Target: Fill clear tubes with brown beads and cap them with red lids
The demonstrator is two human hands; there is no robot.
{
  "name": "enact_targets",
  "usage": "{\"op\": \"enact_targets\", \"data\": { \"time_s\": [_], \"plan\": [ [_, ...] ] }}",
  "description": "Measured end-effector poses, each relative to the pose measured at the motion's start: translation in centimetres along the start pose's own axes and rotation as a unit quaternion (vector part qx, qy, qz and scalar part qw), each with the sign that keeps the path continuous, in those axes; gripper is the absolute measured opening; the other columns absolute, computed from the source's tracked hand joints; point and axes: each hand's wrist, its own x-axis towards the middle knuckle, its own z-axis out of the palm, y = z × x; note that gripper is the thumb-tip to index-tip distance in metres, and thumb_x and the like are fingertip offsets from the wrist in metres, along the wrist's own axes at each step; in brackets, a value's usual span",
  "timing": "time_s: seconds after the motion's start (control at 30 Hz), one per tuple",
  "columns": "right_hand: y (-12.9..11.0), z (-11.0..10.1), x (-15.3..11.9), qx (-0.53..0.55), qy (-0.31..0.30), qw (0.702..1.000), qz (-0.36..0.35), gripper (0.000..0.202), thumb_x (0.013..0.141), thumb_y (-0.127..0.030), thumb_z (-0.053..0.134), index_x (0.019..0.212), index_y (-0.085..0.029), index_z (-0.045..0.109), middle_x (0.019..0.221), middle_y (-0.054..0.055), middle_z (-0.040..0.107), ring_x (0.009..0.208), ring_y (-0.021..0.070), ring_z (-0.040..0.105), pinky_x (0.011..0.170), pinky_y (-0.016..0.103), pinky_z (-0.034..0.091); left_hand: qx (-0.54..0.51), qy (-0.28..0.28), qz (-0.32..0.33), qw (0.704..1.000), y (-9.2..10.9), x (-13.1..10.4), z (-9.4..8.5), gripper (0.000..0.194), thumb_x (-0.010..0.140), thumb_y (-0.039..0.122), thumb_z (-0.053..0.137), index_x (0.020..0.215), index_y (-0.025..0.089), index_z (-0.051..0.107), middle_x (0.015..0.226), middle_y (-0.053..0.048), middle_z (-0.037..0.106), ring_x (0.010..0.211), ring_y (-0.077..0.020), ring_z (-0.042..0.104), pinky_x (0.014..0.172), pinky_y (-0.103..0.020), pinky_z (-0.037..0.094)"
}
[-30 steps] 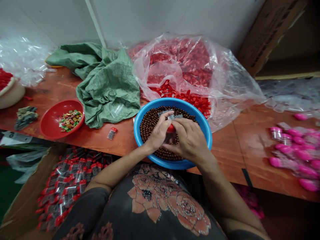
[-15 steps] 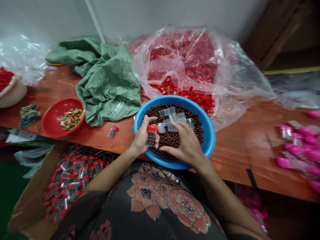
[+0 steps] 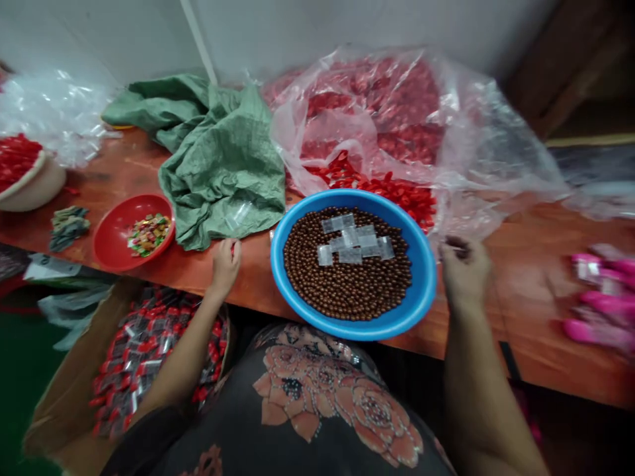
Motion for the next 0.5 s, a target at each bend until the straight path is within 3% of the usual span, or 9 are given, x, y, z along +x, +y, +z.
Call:
{"op": "enact_targets", "data": {
  "time_s": [0.07, 0.17, 0.27, 0.33, 0.43, 0.5],
  "plan": [
    [1.9, 0.6, 1.3, 0.001, -0.027, 1.000, -0.001, 0.036, 0.078, -0.044, 0.055, 0.094, -0.015, 0.068, 0.088, 0.009, 0.068, 0.076, 0.0195, 0.060, 0.074, 0.039, 0.052, 0.026, -0.031, 0.030, 0.999, -1.2, 0.3, 0.4, 0.008, 0.077, 0.025, 0.065, 0.075, 0.021, 0.059, 0.071, -0.002, 0.055, 0.079, -0.0201, 0.054, 0.082, -0.037, 0.045],
    [3.2, 1.8, 2.7, -0.010, -0.040, 0.999, -0.027, 0.038, 0.078, -0.046, 0.054, 0.092, -0.015, 0.070, 0.092, 0.010, 0.069, 0.083, 0.0213, 0.061, 0.081, 0.041, 0.051, 0.058, -0.040, 0.081, 0.994, -0.6, 0.9, 0.8, 0.009, 0.077, 0.032, 0.068, 0.080, 0.025, 0.064, 0.082, -0.004, 0.060, 0.093, -0.0278, 0.055, 0.092, -0.047, 0.042],
    [3.3, 3.4, 4.1, -0.022, -0.046, 0.997, -0.049, 0.039, 0.081, -0.045, 0.051, 0.095, -0.015, 0.071, 0.097, 0.012, 0.069, 0.092, 0.0226, 0.060, 0.089, 0.043, 0.048, 0.067, 0.004, 0.160, 0.985, 2.7, 1.6, 1.4, 0.012, 0.085, 0.040, 0.063, 0.093, 0.032, 0.067, 0.099, -0.003, 0.063, 0.107, -0.0315, 0.054, 0.099, -0.051, 0.040],
    [3.2, 4.5, 5.2, -0.023, -0.062, 0.996, -0.054, 0.041, 0.081, -0.046, 0.052, 0.103, -0.015, 0.070, 0.103, 0.011, 0.068, 0.092, 0.0214, 0.059, 0.091, 0.042, 0.048, 0.025, -0.003, 0.195, 0.980, 6.0, 1.6, 2.5, 0.016, 0.091, 0.040, 0.056, 0.096, 0.030, 0.067, 0.100, -0.003, 0.064, 0.103, -0.0285, 0.057, 0.096, -0.047, 0.043],
    [3.2, 6.4, 6.6, -0.017, -0.103, 0.994, -0.042, 0.044, 0.082, -0.046, 0.053, 0.114, -0.018, 0.066, 0.105, 0.006, 0.066, 0.088, 0.0176, 0.058, 0.088, 0.037, 0.048, 0.060, -0.161, 0.201, 0.964, 11.0, 0.9, 5.7, 0.025, 0.097, 0.036, 0.045, 0.097, 0.023, 0.066, 0.101, -0.005, 0.069, 0.094, -0.0232, 0.063, 0.089, -0.039, 0.047],
    [3.3, 7.3, 7.2, -0.012, -0.132, 0.991, -0.029, 0.040, 0.083, -0.042, 0.051, 0.110, -0.018, 0.066, 0.103, 0.005, 0.064, 0.088, 0.0171, 0.058, 0.088, 0.035, 0.048, 0.157, -0.277, 0.179, 0.931, 13.2, 0.5, 8.5, 0.030, 0.095, 0.040, 0.048, 0.091, 0.017, 0.067, 0.093, -0.011, 0.071, 0.088, -0.0264, 0.066, 0.083, -0.039, 0.049]
  ]
}}
